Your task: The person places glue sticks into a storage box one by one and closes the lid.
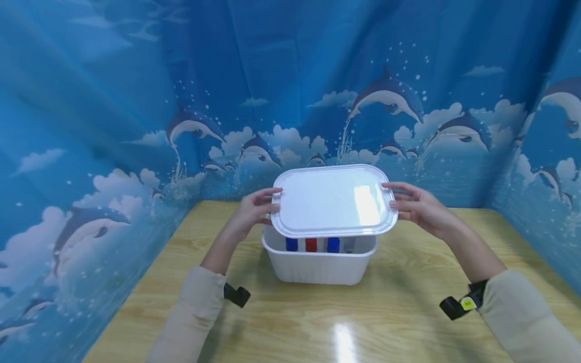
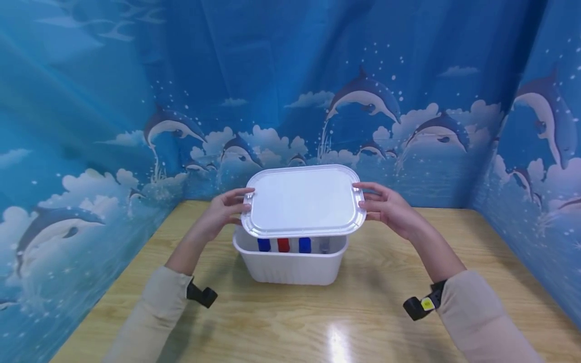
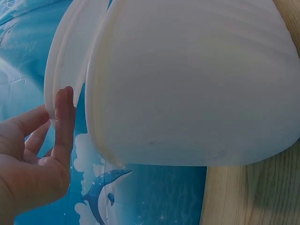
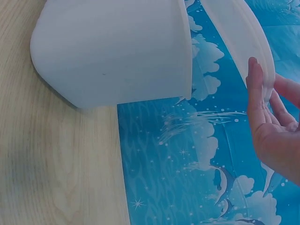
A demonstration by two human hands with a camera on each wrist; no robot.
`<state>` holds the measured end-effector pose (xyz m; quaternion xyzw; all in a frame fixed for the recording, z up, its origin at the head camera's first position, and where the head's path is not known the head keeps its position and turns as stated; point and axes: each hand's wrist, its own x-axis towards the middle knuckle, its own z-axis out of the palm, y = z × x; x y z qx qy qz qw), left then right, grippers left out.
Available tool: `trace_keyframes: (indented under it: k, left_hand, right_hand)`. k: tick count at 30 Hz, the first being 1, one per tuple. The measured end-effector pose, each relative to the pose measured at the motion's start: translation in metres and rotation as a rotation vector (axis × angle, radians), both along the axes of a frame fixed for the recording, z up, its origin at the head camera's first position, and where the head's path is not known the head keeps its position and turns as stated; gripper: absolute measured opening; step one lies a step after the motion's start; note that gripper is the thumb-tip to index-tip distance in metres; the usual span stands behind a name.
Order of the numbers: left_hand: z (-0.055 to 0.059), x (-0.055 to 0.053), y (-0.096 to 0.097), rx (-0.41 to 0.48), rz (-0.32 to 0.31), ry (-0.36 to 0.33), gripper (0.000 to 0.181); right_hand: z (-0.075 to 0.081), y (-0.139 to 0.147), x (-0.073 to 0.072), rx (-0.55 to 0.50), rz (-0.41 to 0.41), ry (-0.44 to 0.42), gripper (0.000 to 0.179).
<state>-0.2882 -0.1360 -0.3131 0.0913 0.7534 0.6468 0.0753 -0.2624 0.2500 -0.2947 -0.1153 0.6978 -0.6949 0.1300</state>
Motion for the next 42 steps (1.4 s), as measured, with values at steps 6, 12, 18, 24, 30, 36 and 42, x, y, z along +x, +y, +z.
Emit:
trace_keyframes:
  k: [6, 12, 18, 24, 30, 36, 42]
  left_hand:
    - [0.003, -0.002, -0.001, 0.042, 0.043, 0.025, 0.042]
    - [0.004, -0.003, -0.001, 0.096, 0.059, 0.041, 0.043]
    - [0.004, -0.002, -0.002, 0.141, 0.084, 0.053, 0.043]
    - [0.002, -0.001, -0.003, 0.157, 0.086, 0.103, 0.048]
    - [0.003, 0.001, -0.002, 0.190, 0.070, 0.178, 0.069]
    - [0.002, 0.003, -0.001, 0.150, 0.076, 0.199, 0.063]
    - [-0.001, 0.004, -0.001, 0.107, 0.088, 0.262, 0.048]
  right_hand:
    - [0.003, -0.006, -0.002, 0.026, -0.079, 0.026, 0.038]
    - [0.007, -0.010, -0.001, 0.054, -0.155, 0.052, 0.038]
    - [0.011, -0.012, 0.000, 0.217, -0.183, 0.091, 0.059]
    - [0.013, -0.010, 0.002, 0.373, -0.204, 0.149, 0.060]
    - [0.017, -0.009, 0.003, 0.291, -0.182, 0.118, 0.057]
    - [0.019, -0.008, 0.005, 0.194, -0.153, 0.058, 0.059]
    - [0.018, -0.005, 0.005, 0.070, -0.127, 0.026, 0.061]
